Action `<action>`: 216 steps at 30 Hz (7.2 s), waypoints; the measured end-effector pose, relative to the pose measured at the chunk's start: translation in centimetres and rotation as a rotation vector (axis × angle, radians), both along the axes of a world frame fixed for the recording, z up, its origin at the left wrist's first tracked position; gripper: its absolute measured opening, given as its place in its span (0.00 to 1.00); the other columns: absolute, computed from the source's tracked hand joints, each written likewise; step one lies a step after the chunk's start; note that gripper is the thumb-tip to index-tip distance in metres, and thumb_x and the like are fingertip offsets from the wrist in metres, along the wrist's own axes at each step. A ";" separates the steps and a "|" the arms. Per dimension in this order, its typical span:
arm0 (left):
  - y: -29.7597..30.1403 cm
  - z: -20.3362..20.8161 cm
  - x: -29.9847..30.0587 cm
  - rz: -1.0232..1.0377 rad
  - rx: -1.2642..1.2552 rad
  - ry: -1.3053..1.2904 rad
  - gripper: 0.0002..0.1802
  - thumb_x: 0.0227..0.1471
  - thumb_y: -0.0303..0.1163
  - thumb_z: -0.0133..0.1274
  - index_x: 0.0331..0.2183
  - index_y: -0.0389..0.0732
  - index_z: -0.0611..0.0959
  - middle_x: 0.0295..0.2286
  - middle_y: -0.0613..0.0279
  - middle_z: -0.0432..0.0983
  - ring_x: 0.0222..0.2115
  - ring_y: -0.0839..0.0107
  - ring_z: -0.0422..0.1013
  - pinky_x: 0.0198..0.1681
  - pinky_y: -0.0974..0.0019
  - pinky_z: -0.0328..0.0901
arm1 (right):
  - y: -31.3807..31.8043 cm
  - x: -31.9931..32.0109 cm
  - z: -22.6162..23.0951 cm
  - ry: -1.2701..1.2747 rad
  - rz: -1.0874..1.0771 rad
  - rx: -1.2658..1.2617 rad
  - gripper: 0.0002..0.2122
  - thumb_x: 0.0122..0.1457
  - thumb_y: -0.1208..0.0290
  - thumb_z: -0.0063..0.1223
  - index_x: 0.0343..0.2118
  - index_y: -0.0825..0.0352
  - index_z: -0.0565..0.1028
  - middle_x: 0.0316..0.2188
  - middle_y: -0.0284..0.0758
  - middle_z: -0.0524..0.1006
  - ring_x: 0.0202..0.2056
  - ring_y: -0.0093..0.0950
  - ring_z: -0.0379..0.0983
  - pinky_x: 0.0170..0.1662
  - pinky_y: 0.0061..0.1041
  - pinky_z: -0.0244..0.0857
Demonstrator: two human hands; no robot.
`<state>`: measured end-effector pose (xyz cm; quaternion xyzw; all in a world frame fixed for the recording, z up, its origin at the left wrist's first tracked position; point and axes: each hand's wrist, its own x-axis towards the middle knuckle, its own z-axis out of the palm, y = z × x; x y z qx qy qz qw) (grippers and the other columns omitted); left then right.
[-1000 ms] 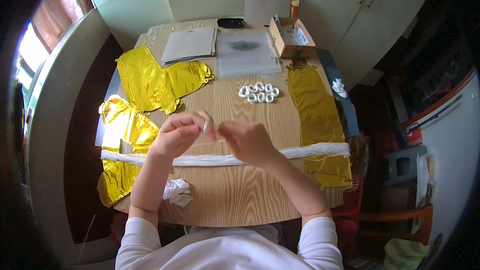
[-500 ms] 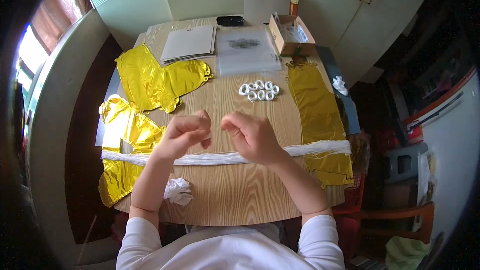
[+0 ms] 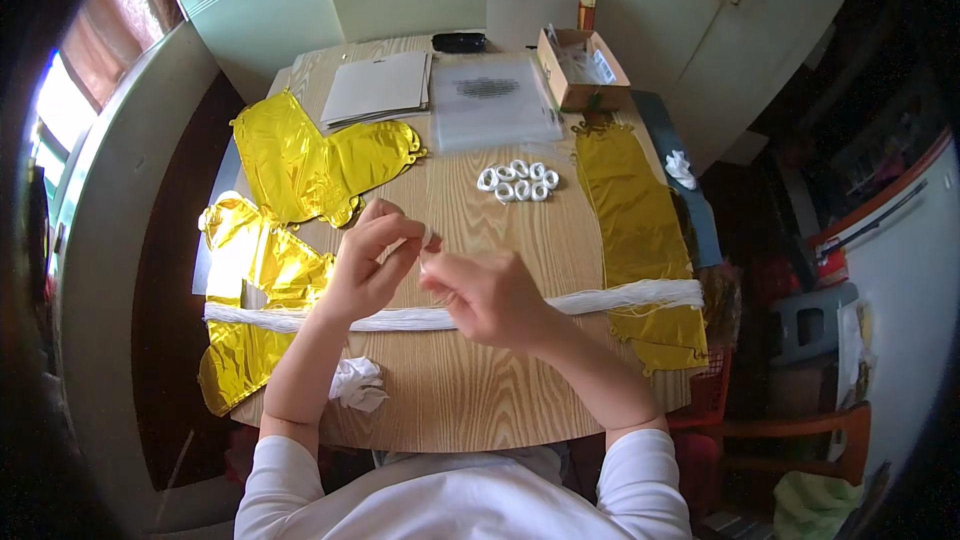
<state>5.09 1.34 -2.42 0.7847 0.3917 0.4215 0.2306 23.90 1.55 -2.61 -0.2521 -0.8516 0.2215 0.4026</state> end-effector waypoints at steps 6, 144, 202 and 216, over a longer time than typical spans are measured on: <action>-0.7 -0.6 0.1 -0.324 -0.374 -0.545 0.08 0.51 0.24 0.45 0.29 0.34 0.79 0.26 0.62 0.72 0.29 0.73 0.63 0.33 0.69 0.61 | 0.6 -0.9 -1.6 0.097 -0.089 -0.003 0.02 0.51 0.74 0.51 0.27 0.64 0.71 0.15 0.34 0.71 0.16 0.29 0.70 0.20 0.26 0.62; 1.2 -3.5 1.3 -0.344 -0.754 -0.554 0.06 0.54 0.28 0.48 0.32 0.35 0.73 0.34 0.60 0.74 0.38 0.76 0.69 0.45 0.72 0.62 | 11.6 9.8 -11.8 -0.263 -0.498 0.153 0.04 0.49 0.77 0.50 0.29 0.64 0.74 0.27 0.36 0.74 0.31 0.37 0.72 0.32 0.32 0.67; 15.1 -11.8 7.1 -0.017 -0.094 0.181 0.45 0.32 0.48 0.64 0.52 0.42 0.65 0.44 0.51 0.66 0.46 0.58 0.65 0.49 0.60 0.60 | 16.8 10.0 -12.8 -0.253 -0.249 -0.043 0.29 0.45 0.57 0.61 0.49 0.65 0.67 0.50 0.37 0.66 0.51 0.35 0.63 0.52 0.30 0.59; 3.5 -1.7 -1.4 -0.028 -0.163 0.308 0.07 0.45 0.31 0.53 0.29 0.39 0.78 0.29 0.57 0.73 0.35 0.60 0.70 0.39 0.61 0.64 | 3.8 0.2 -4.0 -0.580 0.115 -0.168 0.05 0.51 0.72 0.49 0.26 0.67 0.75 0.30 0.38 0.75 0.36 0.34 0.72 0.41 0.30 0.66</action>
